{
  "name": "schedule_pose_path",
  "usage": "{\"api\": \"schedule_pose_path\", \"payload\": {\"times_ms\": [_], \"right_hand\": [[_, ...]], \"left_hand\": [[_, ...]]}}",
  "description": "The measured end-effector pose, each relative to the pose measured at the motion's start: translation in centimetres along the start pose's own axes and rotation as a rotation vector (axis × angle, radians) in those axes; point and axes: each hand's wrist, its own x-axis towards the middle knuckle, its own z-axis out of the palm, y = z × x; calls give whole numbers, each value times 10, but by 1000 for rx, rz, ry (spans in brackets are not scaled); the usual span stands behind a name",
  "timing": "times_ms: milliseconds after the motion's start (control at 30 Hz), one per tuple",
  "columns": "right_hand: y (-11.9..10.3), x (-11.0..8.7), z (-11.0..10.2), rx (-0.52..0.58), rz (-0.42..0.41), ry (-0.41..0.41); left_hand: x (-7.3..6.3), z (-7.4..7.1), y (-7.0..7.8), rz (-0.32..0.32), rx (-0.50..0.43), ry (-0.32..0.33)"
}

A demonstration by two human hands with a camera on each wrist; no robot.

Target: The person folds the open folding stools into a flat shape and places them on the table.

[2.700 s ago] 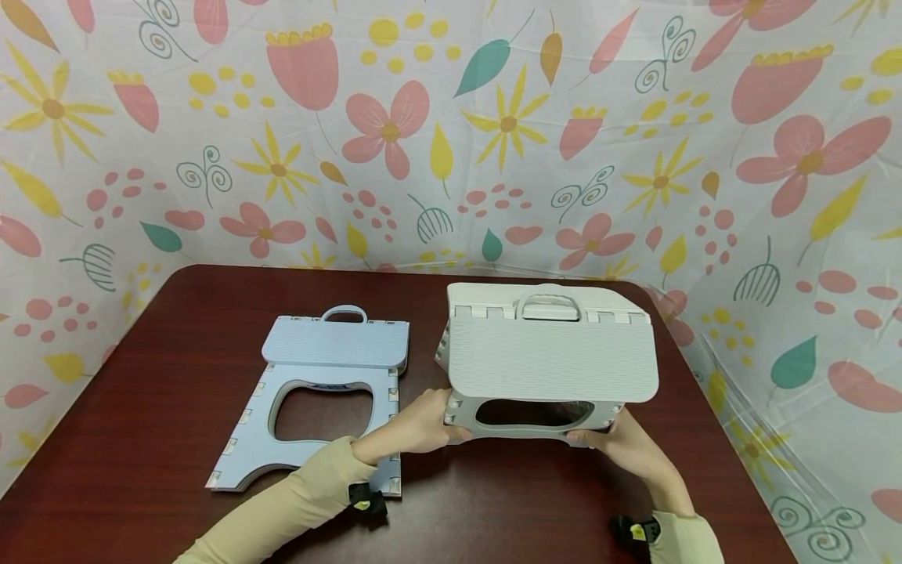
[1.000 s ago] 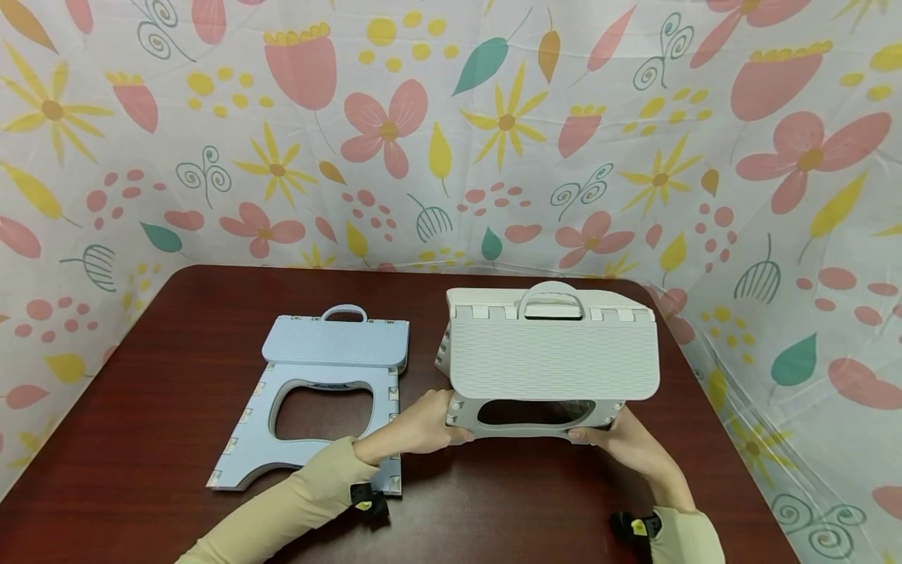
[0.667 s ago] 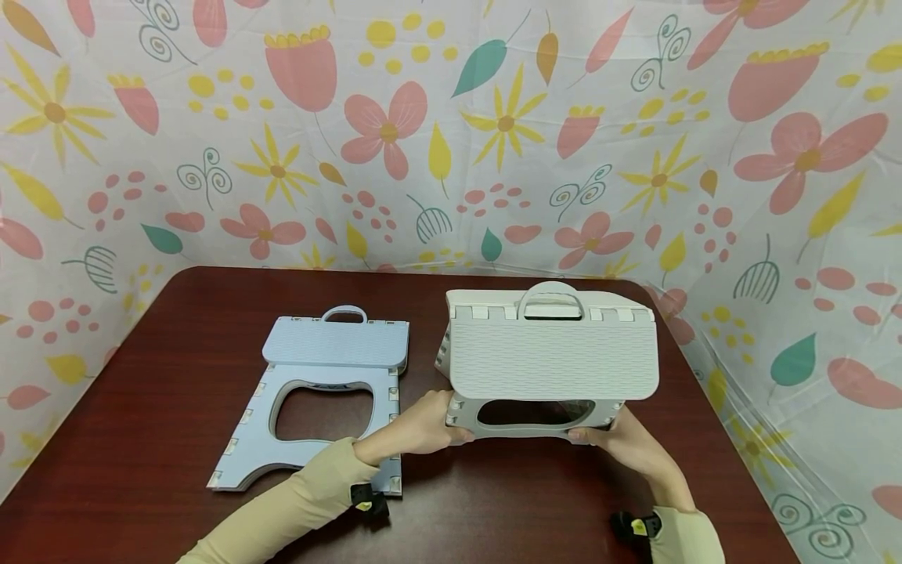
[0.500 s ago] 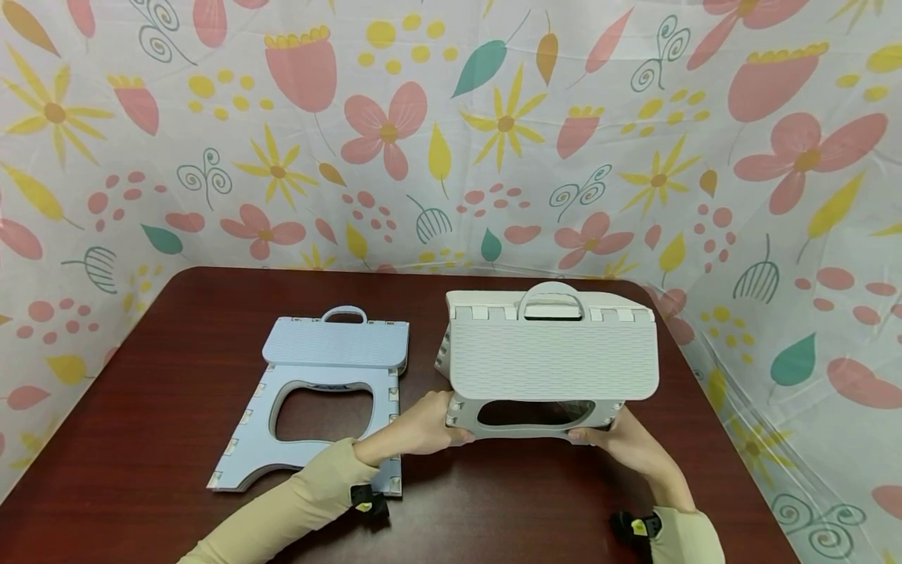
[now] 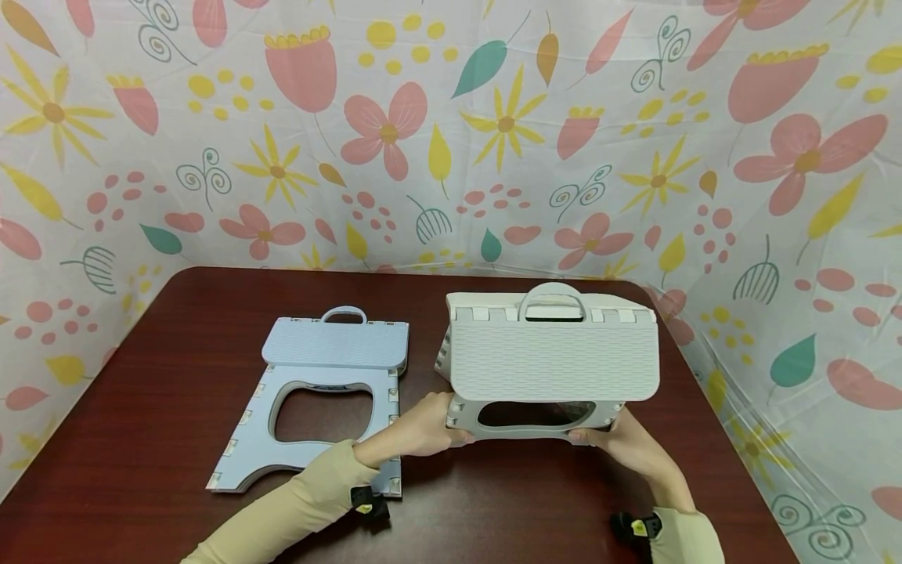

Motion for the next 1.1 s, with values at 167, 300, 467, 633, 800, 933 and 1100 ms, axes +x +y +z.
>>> {"api": "schedule_pose_path", "payload": {"times_ms": [167,300,467,633,800,933,1100], "right_hand": [[1,0,0,26,-3,-4],[1,0,-1,39,-4,-9],[2,-1,0,37,-1,-10],[2,-1,0,33,1,-13],[1,-1,0,47,-1,-16],[0,-1,0,52,2,-17],[0,0,-1,30,18,-25]], "left_hand": [[0,0,0,-1,-3,-1],[0,0,0,0,-9,-6],[0,0,1,-13,-11,-10],[0,0,1,-18,-14,-10],[0,0,1,-8,-14,-10],[0,0,0,-1,-18,-12],[0,1,-1,10,-19,-9]]}}
